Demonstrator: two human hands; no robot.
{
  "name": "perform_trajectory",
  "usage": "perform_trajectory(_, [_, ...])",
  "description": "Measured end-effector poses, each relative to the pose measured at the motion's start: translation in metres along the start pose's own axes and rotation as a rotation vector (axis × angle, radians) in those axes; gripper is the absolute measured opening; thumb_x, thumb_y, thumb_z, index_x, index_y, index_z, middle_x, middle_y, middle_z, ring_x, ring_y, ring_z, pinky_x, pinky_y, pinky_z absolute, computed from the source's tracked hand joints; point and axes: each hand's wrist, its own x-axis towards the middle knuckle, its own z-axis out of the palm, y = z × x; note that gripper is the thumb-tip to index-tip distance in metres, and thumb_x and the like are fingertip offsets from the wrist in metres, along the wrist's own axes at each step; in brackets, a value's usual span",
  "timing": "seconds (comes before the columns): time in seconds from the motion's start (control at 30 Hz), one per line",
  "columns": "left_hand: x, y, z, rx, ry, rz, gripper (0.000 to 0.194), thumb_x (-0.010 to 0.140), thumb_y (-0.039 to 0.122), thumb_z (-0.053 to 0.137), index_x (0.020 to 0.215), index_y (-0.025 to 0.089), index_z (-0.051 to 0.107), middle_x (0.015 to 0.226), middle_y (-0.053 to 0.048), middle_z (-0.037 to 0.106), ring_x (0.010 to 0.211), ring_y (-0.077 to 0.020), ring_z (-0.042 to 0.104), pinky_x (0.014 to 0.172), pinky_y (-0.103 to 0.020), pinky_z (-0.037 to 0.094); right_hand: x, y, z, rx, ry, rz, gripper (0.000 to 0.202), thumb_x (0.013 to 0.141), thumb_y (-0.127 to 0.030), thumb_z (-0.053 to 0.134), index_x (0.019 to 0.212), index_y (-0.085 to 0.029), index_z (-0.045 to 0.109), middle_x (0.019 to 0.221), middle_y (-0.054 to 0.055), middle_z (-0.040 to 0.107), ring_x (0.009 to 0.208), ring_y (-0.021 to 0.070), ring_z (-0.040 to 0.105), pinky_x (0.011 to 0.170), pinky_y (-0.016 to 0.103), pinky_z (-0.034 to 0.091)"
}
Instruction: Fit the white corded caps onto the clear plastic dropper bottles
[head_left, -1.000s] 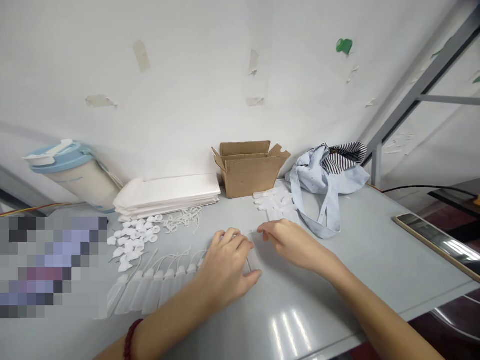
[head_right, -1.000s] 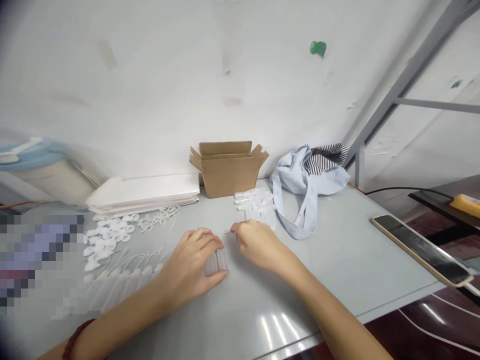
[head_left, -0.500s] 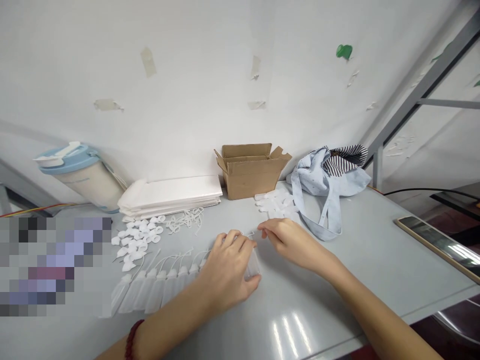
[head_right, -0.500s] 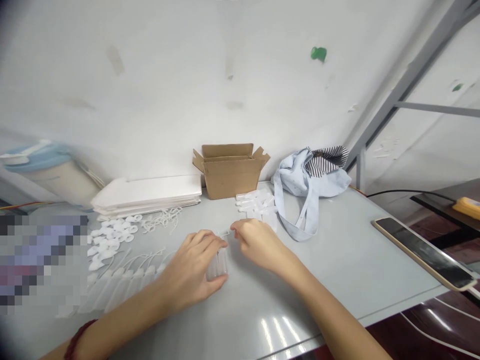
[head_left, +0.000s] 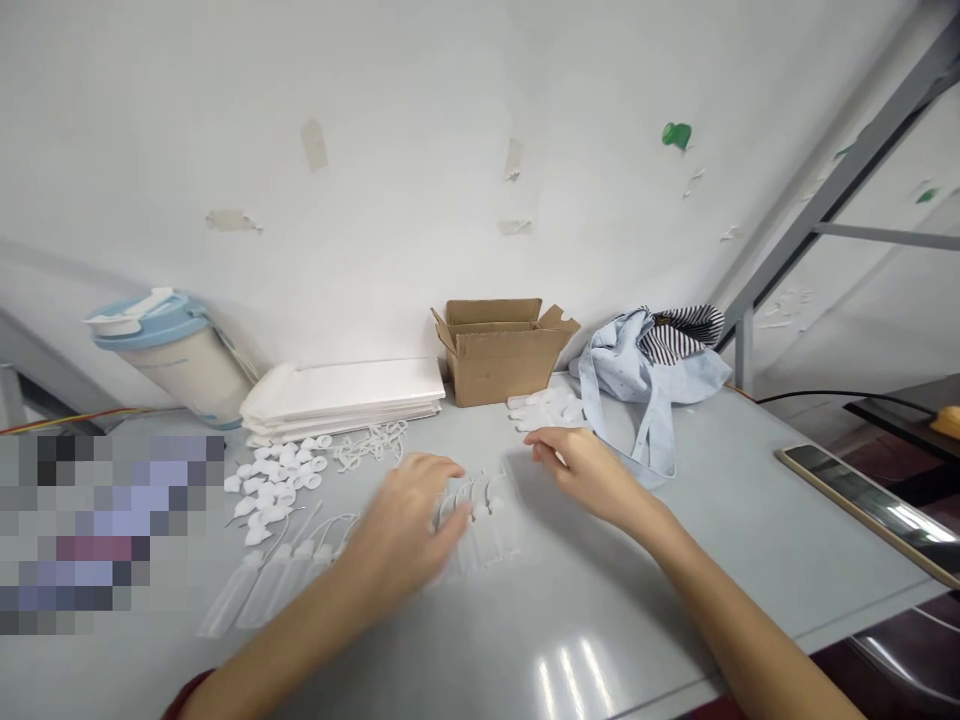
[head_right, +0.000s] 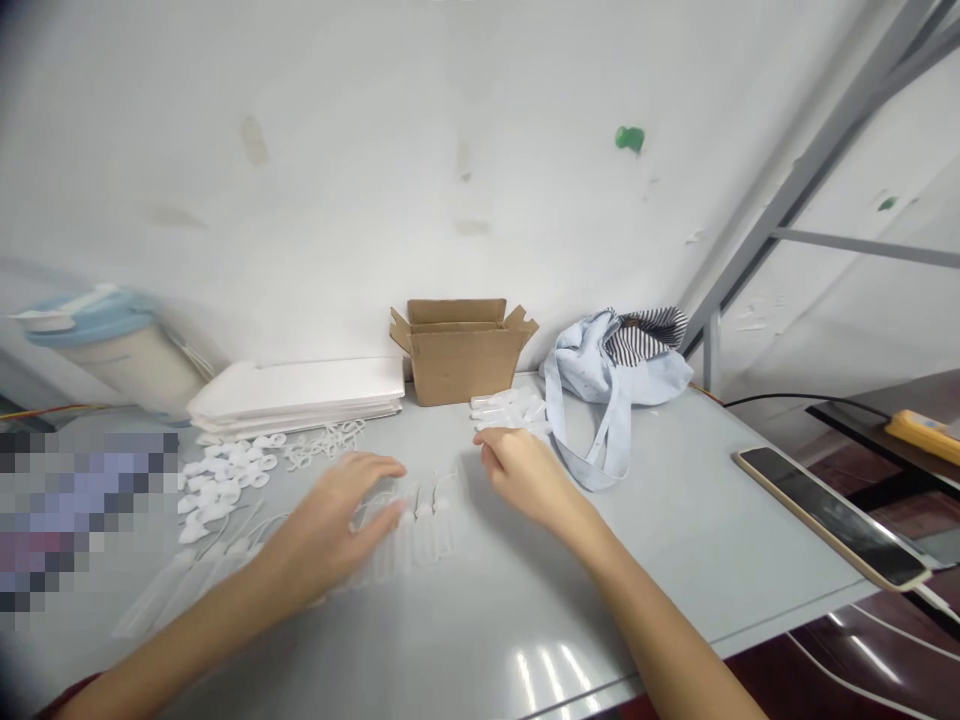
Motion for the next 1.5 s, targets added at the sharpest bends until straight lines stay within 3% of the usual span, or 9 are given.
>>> perform_trajectory(0.13, [-0.010,-0.049,-0.025,0.043,0.109,-0.248,0.036,0.085,0.035,0.037,0.104,0.020,0.063,0.111,-0.008,0.066,0.109,-0.0296,0.056,0.083,-0.044,0.052,0.001,0.007,-0.012,-0.046,0.042,0.085,0.031,0.087,-0.012,0.041,0.103,-0.016,0.066,0.089,0.007,0.072,0.078,0.0211,0.066,0.065,0.028,0.044])
perform_trajectory(0.27, [-0.020,-0.078,-0.035,0.186,0.069,-0.265,0.043,0.078,0.028,0.034,0.102,0.014,0.067,0.113,-0.011,0.068,0.114,-0.0322,0.053,0.096,-0.050,0.044,0.003,0.015,-0.015,-0.070,0.058,0.118,0.026,0.087,-0.014,0.044,0.100,-0.017,0.066,0.085,0.006,0.072,0.077,0.0209,0.065,0.064,0.028,0.044])
perform_trajectory(0.5, [-0.025,-0.059,-0.024,0.221,-0.077,-0.158,0.045,0.091,0.029,0.026,0.105,0.015,0.066,0.129,-0.008,0.058,0.123,-0.0322,0.042,0.100,-0.051,0.040,0.007,0.018,-0.012,-0.140,-0.018,0.160,0.021,0.087,-0.018,0.048,0.100,-0.015,0.065,0.084,0.007,0.071,0.078,0.0214,0.064,0.065,0.029,0.044])
perform_trajectory(0.7, [-0.023,-0.051,-0.018,0.125,-0.137,-0.220,0.049,0.097,0.037,0.022,0.092,0.018,0.067,0.136,-0.006,0.053,0.127,-0.0314,0.036,0.103,-0.052,0.035,0.004,0.024,-0.025,-0.104,-0.158,0.195,0.019,0.078,-0.036,0.061,0.087,-0.019,0.062,0.079,0.003,0.069,0.067,0.0178,0.063,0.056,0.026,0.042])
perform_trajectory(0.83, [-0.018,-0.051,-0.015,0.090,-0.146,-0.254,0.051,0.098,0.042,0.021,0.103,0.017,0.066,0.134,-0.007,0.055,0.125,-0.0318,0.037,0.104,-0.054,0.031,0.001,0.028,-0.032,-0.142,-0.334,0.326,0.026,0.076,-0.040,0.060,0.065,-0.017,0.056,0.064,0.003,0.066,0.047,0.0143,0.058,0.047,0.026,0.037])
perform_trajectory(0.93, [-0.016,-0.049,-0.015,0.080,-0.124,-0.252,0.051,0.098,0.044,0.023,0.113,0.016,0.062,0.129,-0.009,0.057,0.120,-0.0314,0.040,0.100,-0.054,0.034,0.000,0.029,-0.034,-0.160,-0.416,0.385,0.023,0.075,-0.036,0.059,0.062,-0.017,0.057,0.062,0.004,0.066,0.046,0.0146,0.058,0.045,0.025,0.035])
perform_trajectory(1.17, [-0.019,-0.047,-0.020,0.074,-0.121,-0.205,0.050,0.097,0.048,0.026,0.093,0.020,0.066,0.115,-0.008,0.062,0.112,-0.0307,0.046,0.093,-0.052,0.038,-0.001,0.026,-0.028,-0.190,-0.408,0.339,0.012,0.072,-0.022,0.058,0.061,-0.017,0.058,0.066,0.003,0.063,0.045,0.0139,0.056,0.043,0.026,0.034])
perform_trajectory(1.33, [-0.021,-0.046,-0.021,0.095,-0.122,-0.179,0.046,0.096,0.047,0.029,0.095,0.022,0.067,0.115,-0.008,0.063,0.107,-0.0303,0.050,0.089,-0.050,0.041,-0.002,0.027,-0.016,-0.254,-0.297,0.201,0.018,0.069,-0.025,0.063,0.054,-0.019,0.054,0.062,0.002,0.058,0.053,0.0159,0.053,0.045,0.026,0.029])
perform_trajectory(1.5, [-0.021,-0.044,-0.019,0.139,-0.134,-0.161,0.045,0.096,0.046,0.030,0.097,0.020,0.067,0.119,-0.009,0.060,0.110,-0.0314,0.048,0.089,-0.050,0.040,-0.003,0.030,-0.014,-0.204,-0.265,0.166,0.014,0.072,-0.028,0.060,0.061,-0.020,0.056,0.065,0.002,0.061,0.057,0.0168,0.054,0.048,0.026,0.032])
